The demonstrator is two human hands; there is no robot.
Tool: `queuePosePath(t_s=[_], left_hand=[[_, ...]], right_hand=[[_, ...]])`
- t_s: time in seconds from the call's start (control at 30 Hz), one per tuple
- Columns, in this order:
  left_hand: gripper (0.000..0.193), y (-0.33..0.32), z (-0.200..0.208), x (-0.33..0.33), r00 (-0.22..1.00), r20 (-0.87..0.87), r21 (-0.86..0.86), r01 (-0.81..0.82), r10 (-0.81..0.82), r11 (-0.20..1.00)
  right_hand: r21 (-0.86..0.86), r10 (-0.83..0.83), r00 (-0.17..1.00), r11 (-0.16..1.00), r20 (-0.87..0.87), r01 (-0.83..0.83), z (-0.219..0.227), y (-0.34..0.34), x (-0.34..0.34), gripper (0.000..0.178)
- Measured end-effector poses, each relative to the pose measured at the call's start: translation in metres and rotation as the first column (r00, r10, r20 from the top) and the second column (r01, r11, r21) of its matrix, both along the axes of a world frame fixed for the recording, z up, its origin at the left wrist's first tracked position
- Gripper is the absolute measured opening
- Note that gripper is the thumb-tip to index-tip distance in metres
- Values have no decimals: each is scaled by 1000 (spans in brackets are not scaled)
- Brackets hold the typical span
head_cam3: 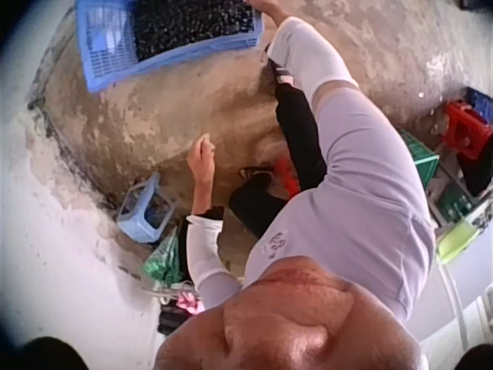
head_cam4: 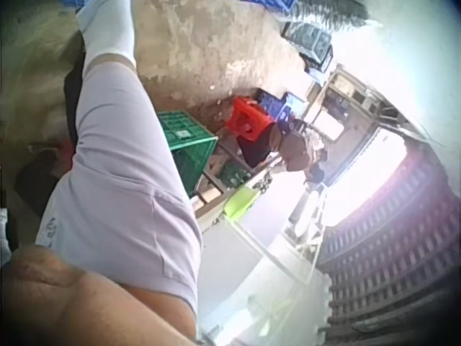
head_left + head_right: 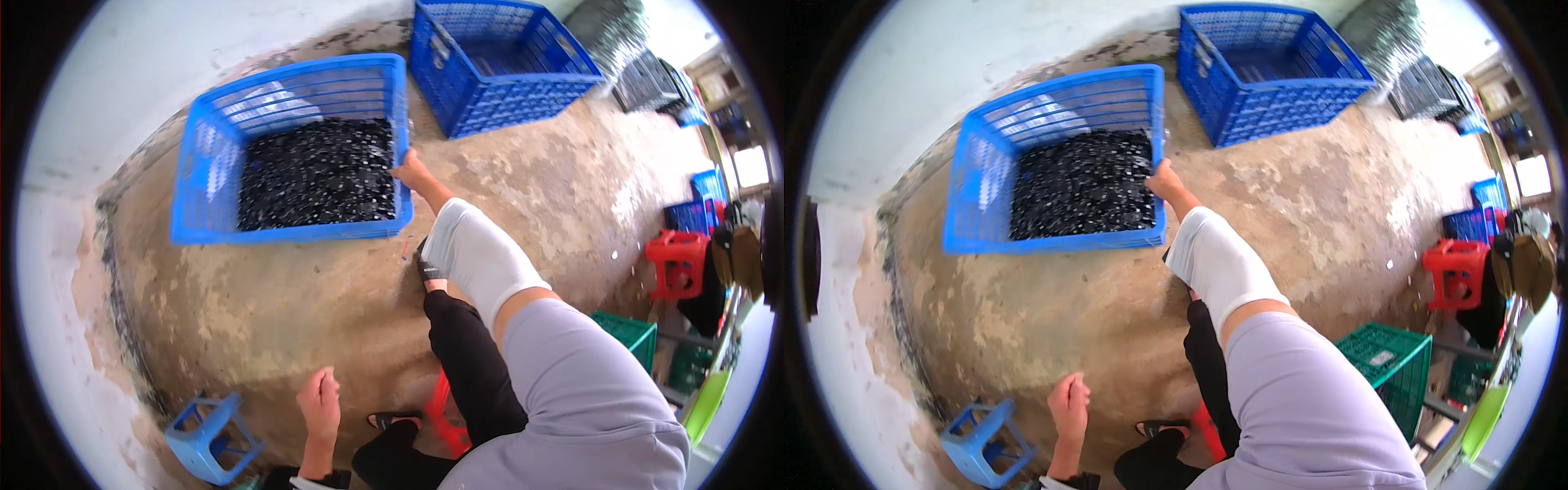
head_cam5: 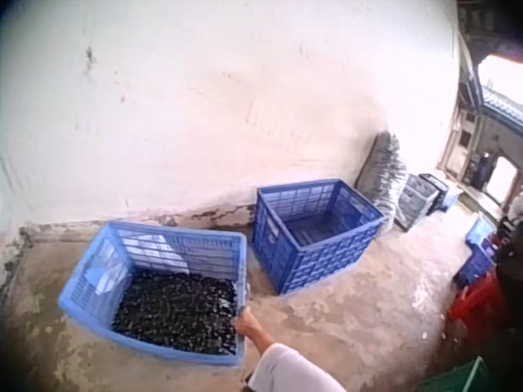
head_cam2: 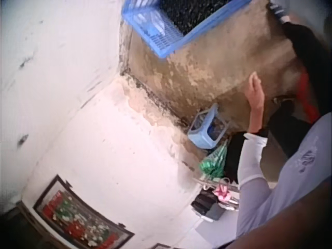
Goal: Assembling small plastic toy cars by snapping pieces together.
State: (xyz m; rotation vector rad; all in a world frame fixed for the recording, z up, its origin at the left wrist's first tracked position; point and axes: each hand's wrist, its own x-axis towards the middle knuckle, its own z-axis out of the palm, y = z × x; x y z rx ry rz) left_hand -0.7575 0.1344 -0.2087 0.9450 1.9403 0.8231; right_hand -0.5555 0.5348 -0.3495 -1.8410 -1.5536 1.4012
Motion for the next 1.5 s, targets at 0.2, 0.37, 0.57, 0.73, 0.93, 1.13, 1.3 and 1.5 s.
queuePosePath(t_s=[0.2,0.37,0.57,0.73,0.93,1.13,1.3,1.5], left_hand=[[22,131,-43,37,949,200,73,236,-246,969],[23,147,-15,56,935,289,-299,294,-207,908],[20,84,20,-24,937,224,-442,343,-269,829],[20,73,44,-55,976,190,-470,-1,103,883],[19,215,32,61,903,429,-442,234,-25,866],[23,324,0,140,830,501,-449,492,-246,746],[25,352,-35,170,756,546,-549,649,-362,528],[32,368,-65,167,728,655,-628,674,-203,389]], right_hand=[[385,-100,865,916,492,-113,9,102,130,53],[472,-224,710,865,667,-170,37,184,188,56],[4,190,495,931,848,-365,53,221,197,57],[149,75,626,943,776,-298,17,135,196,16],[-248,375,654,927,657,-282,59,-18,299,37],[274,-666,501,713,553,646,24,-55,346,77],[134,-693,202,398,692,908,22,-69,370,54],[169,-697,456,630,553,758,35,-124,343,25]])
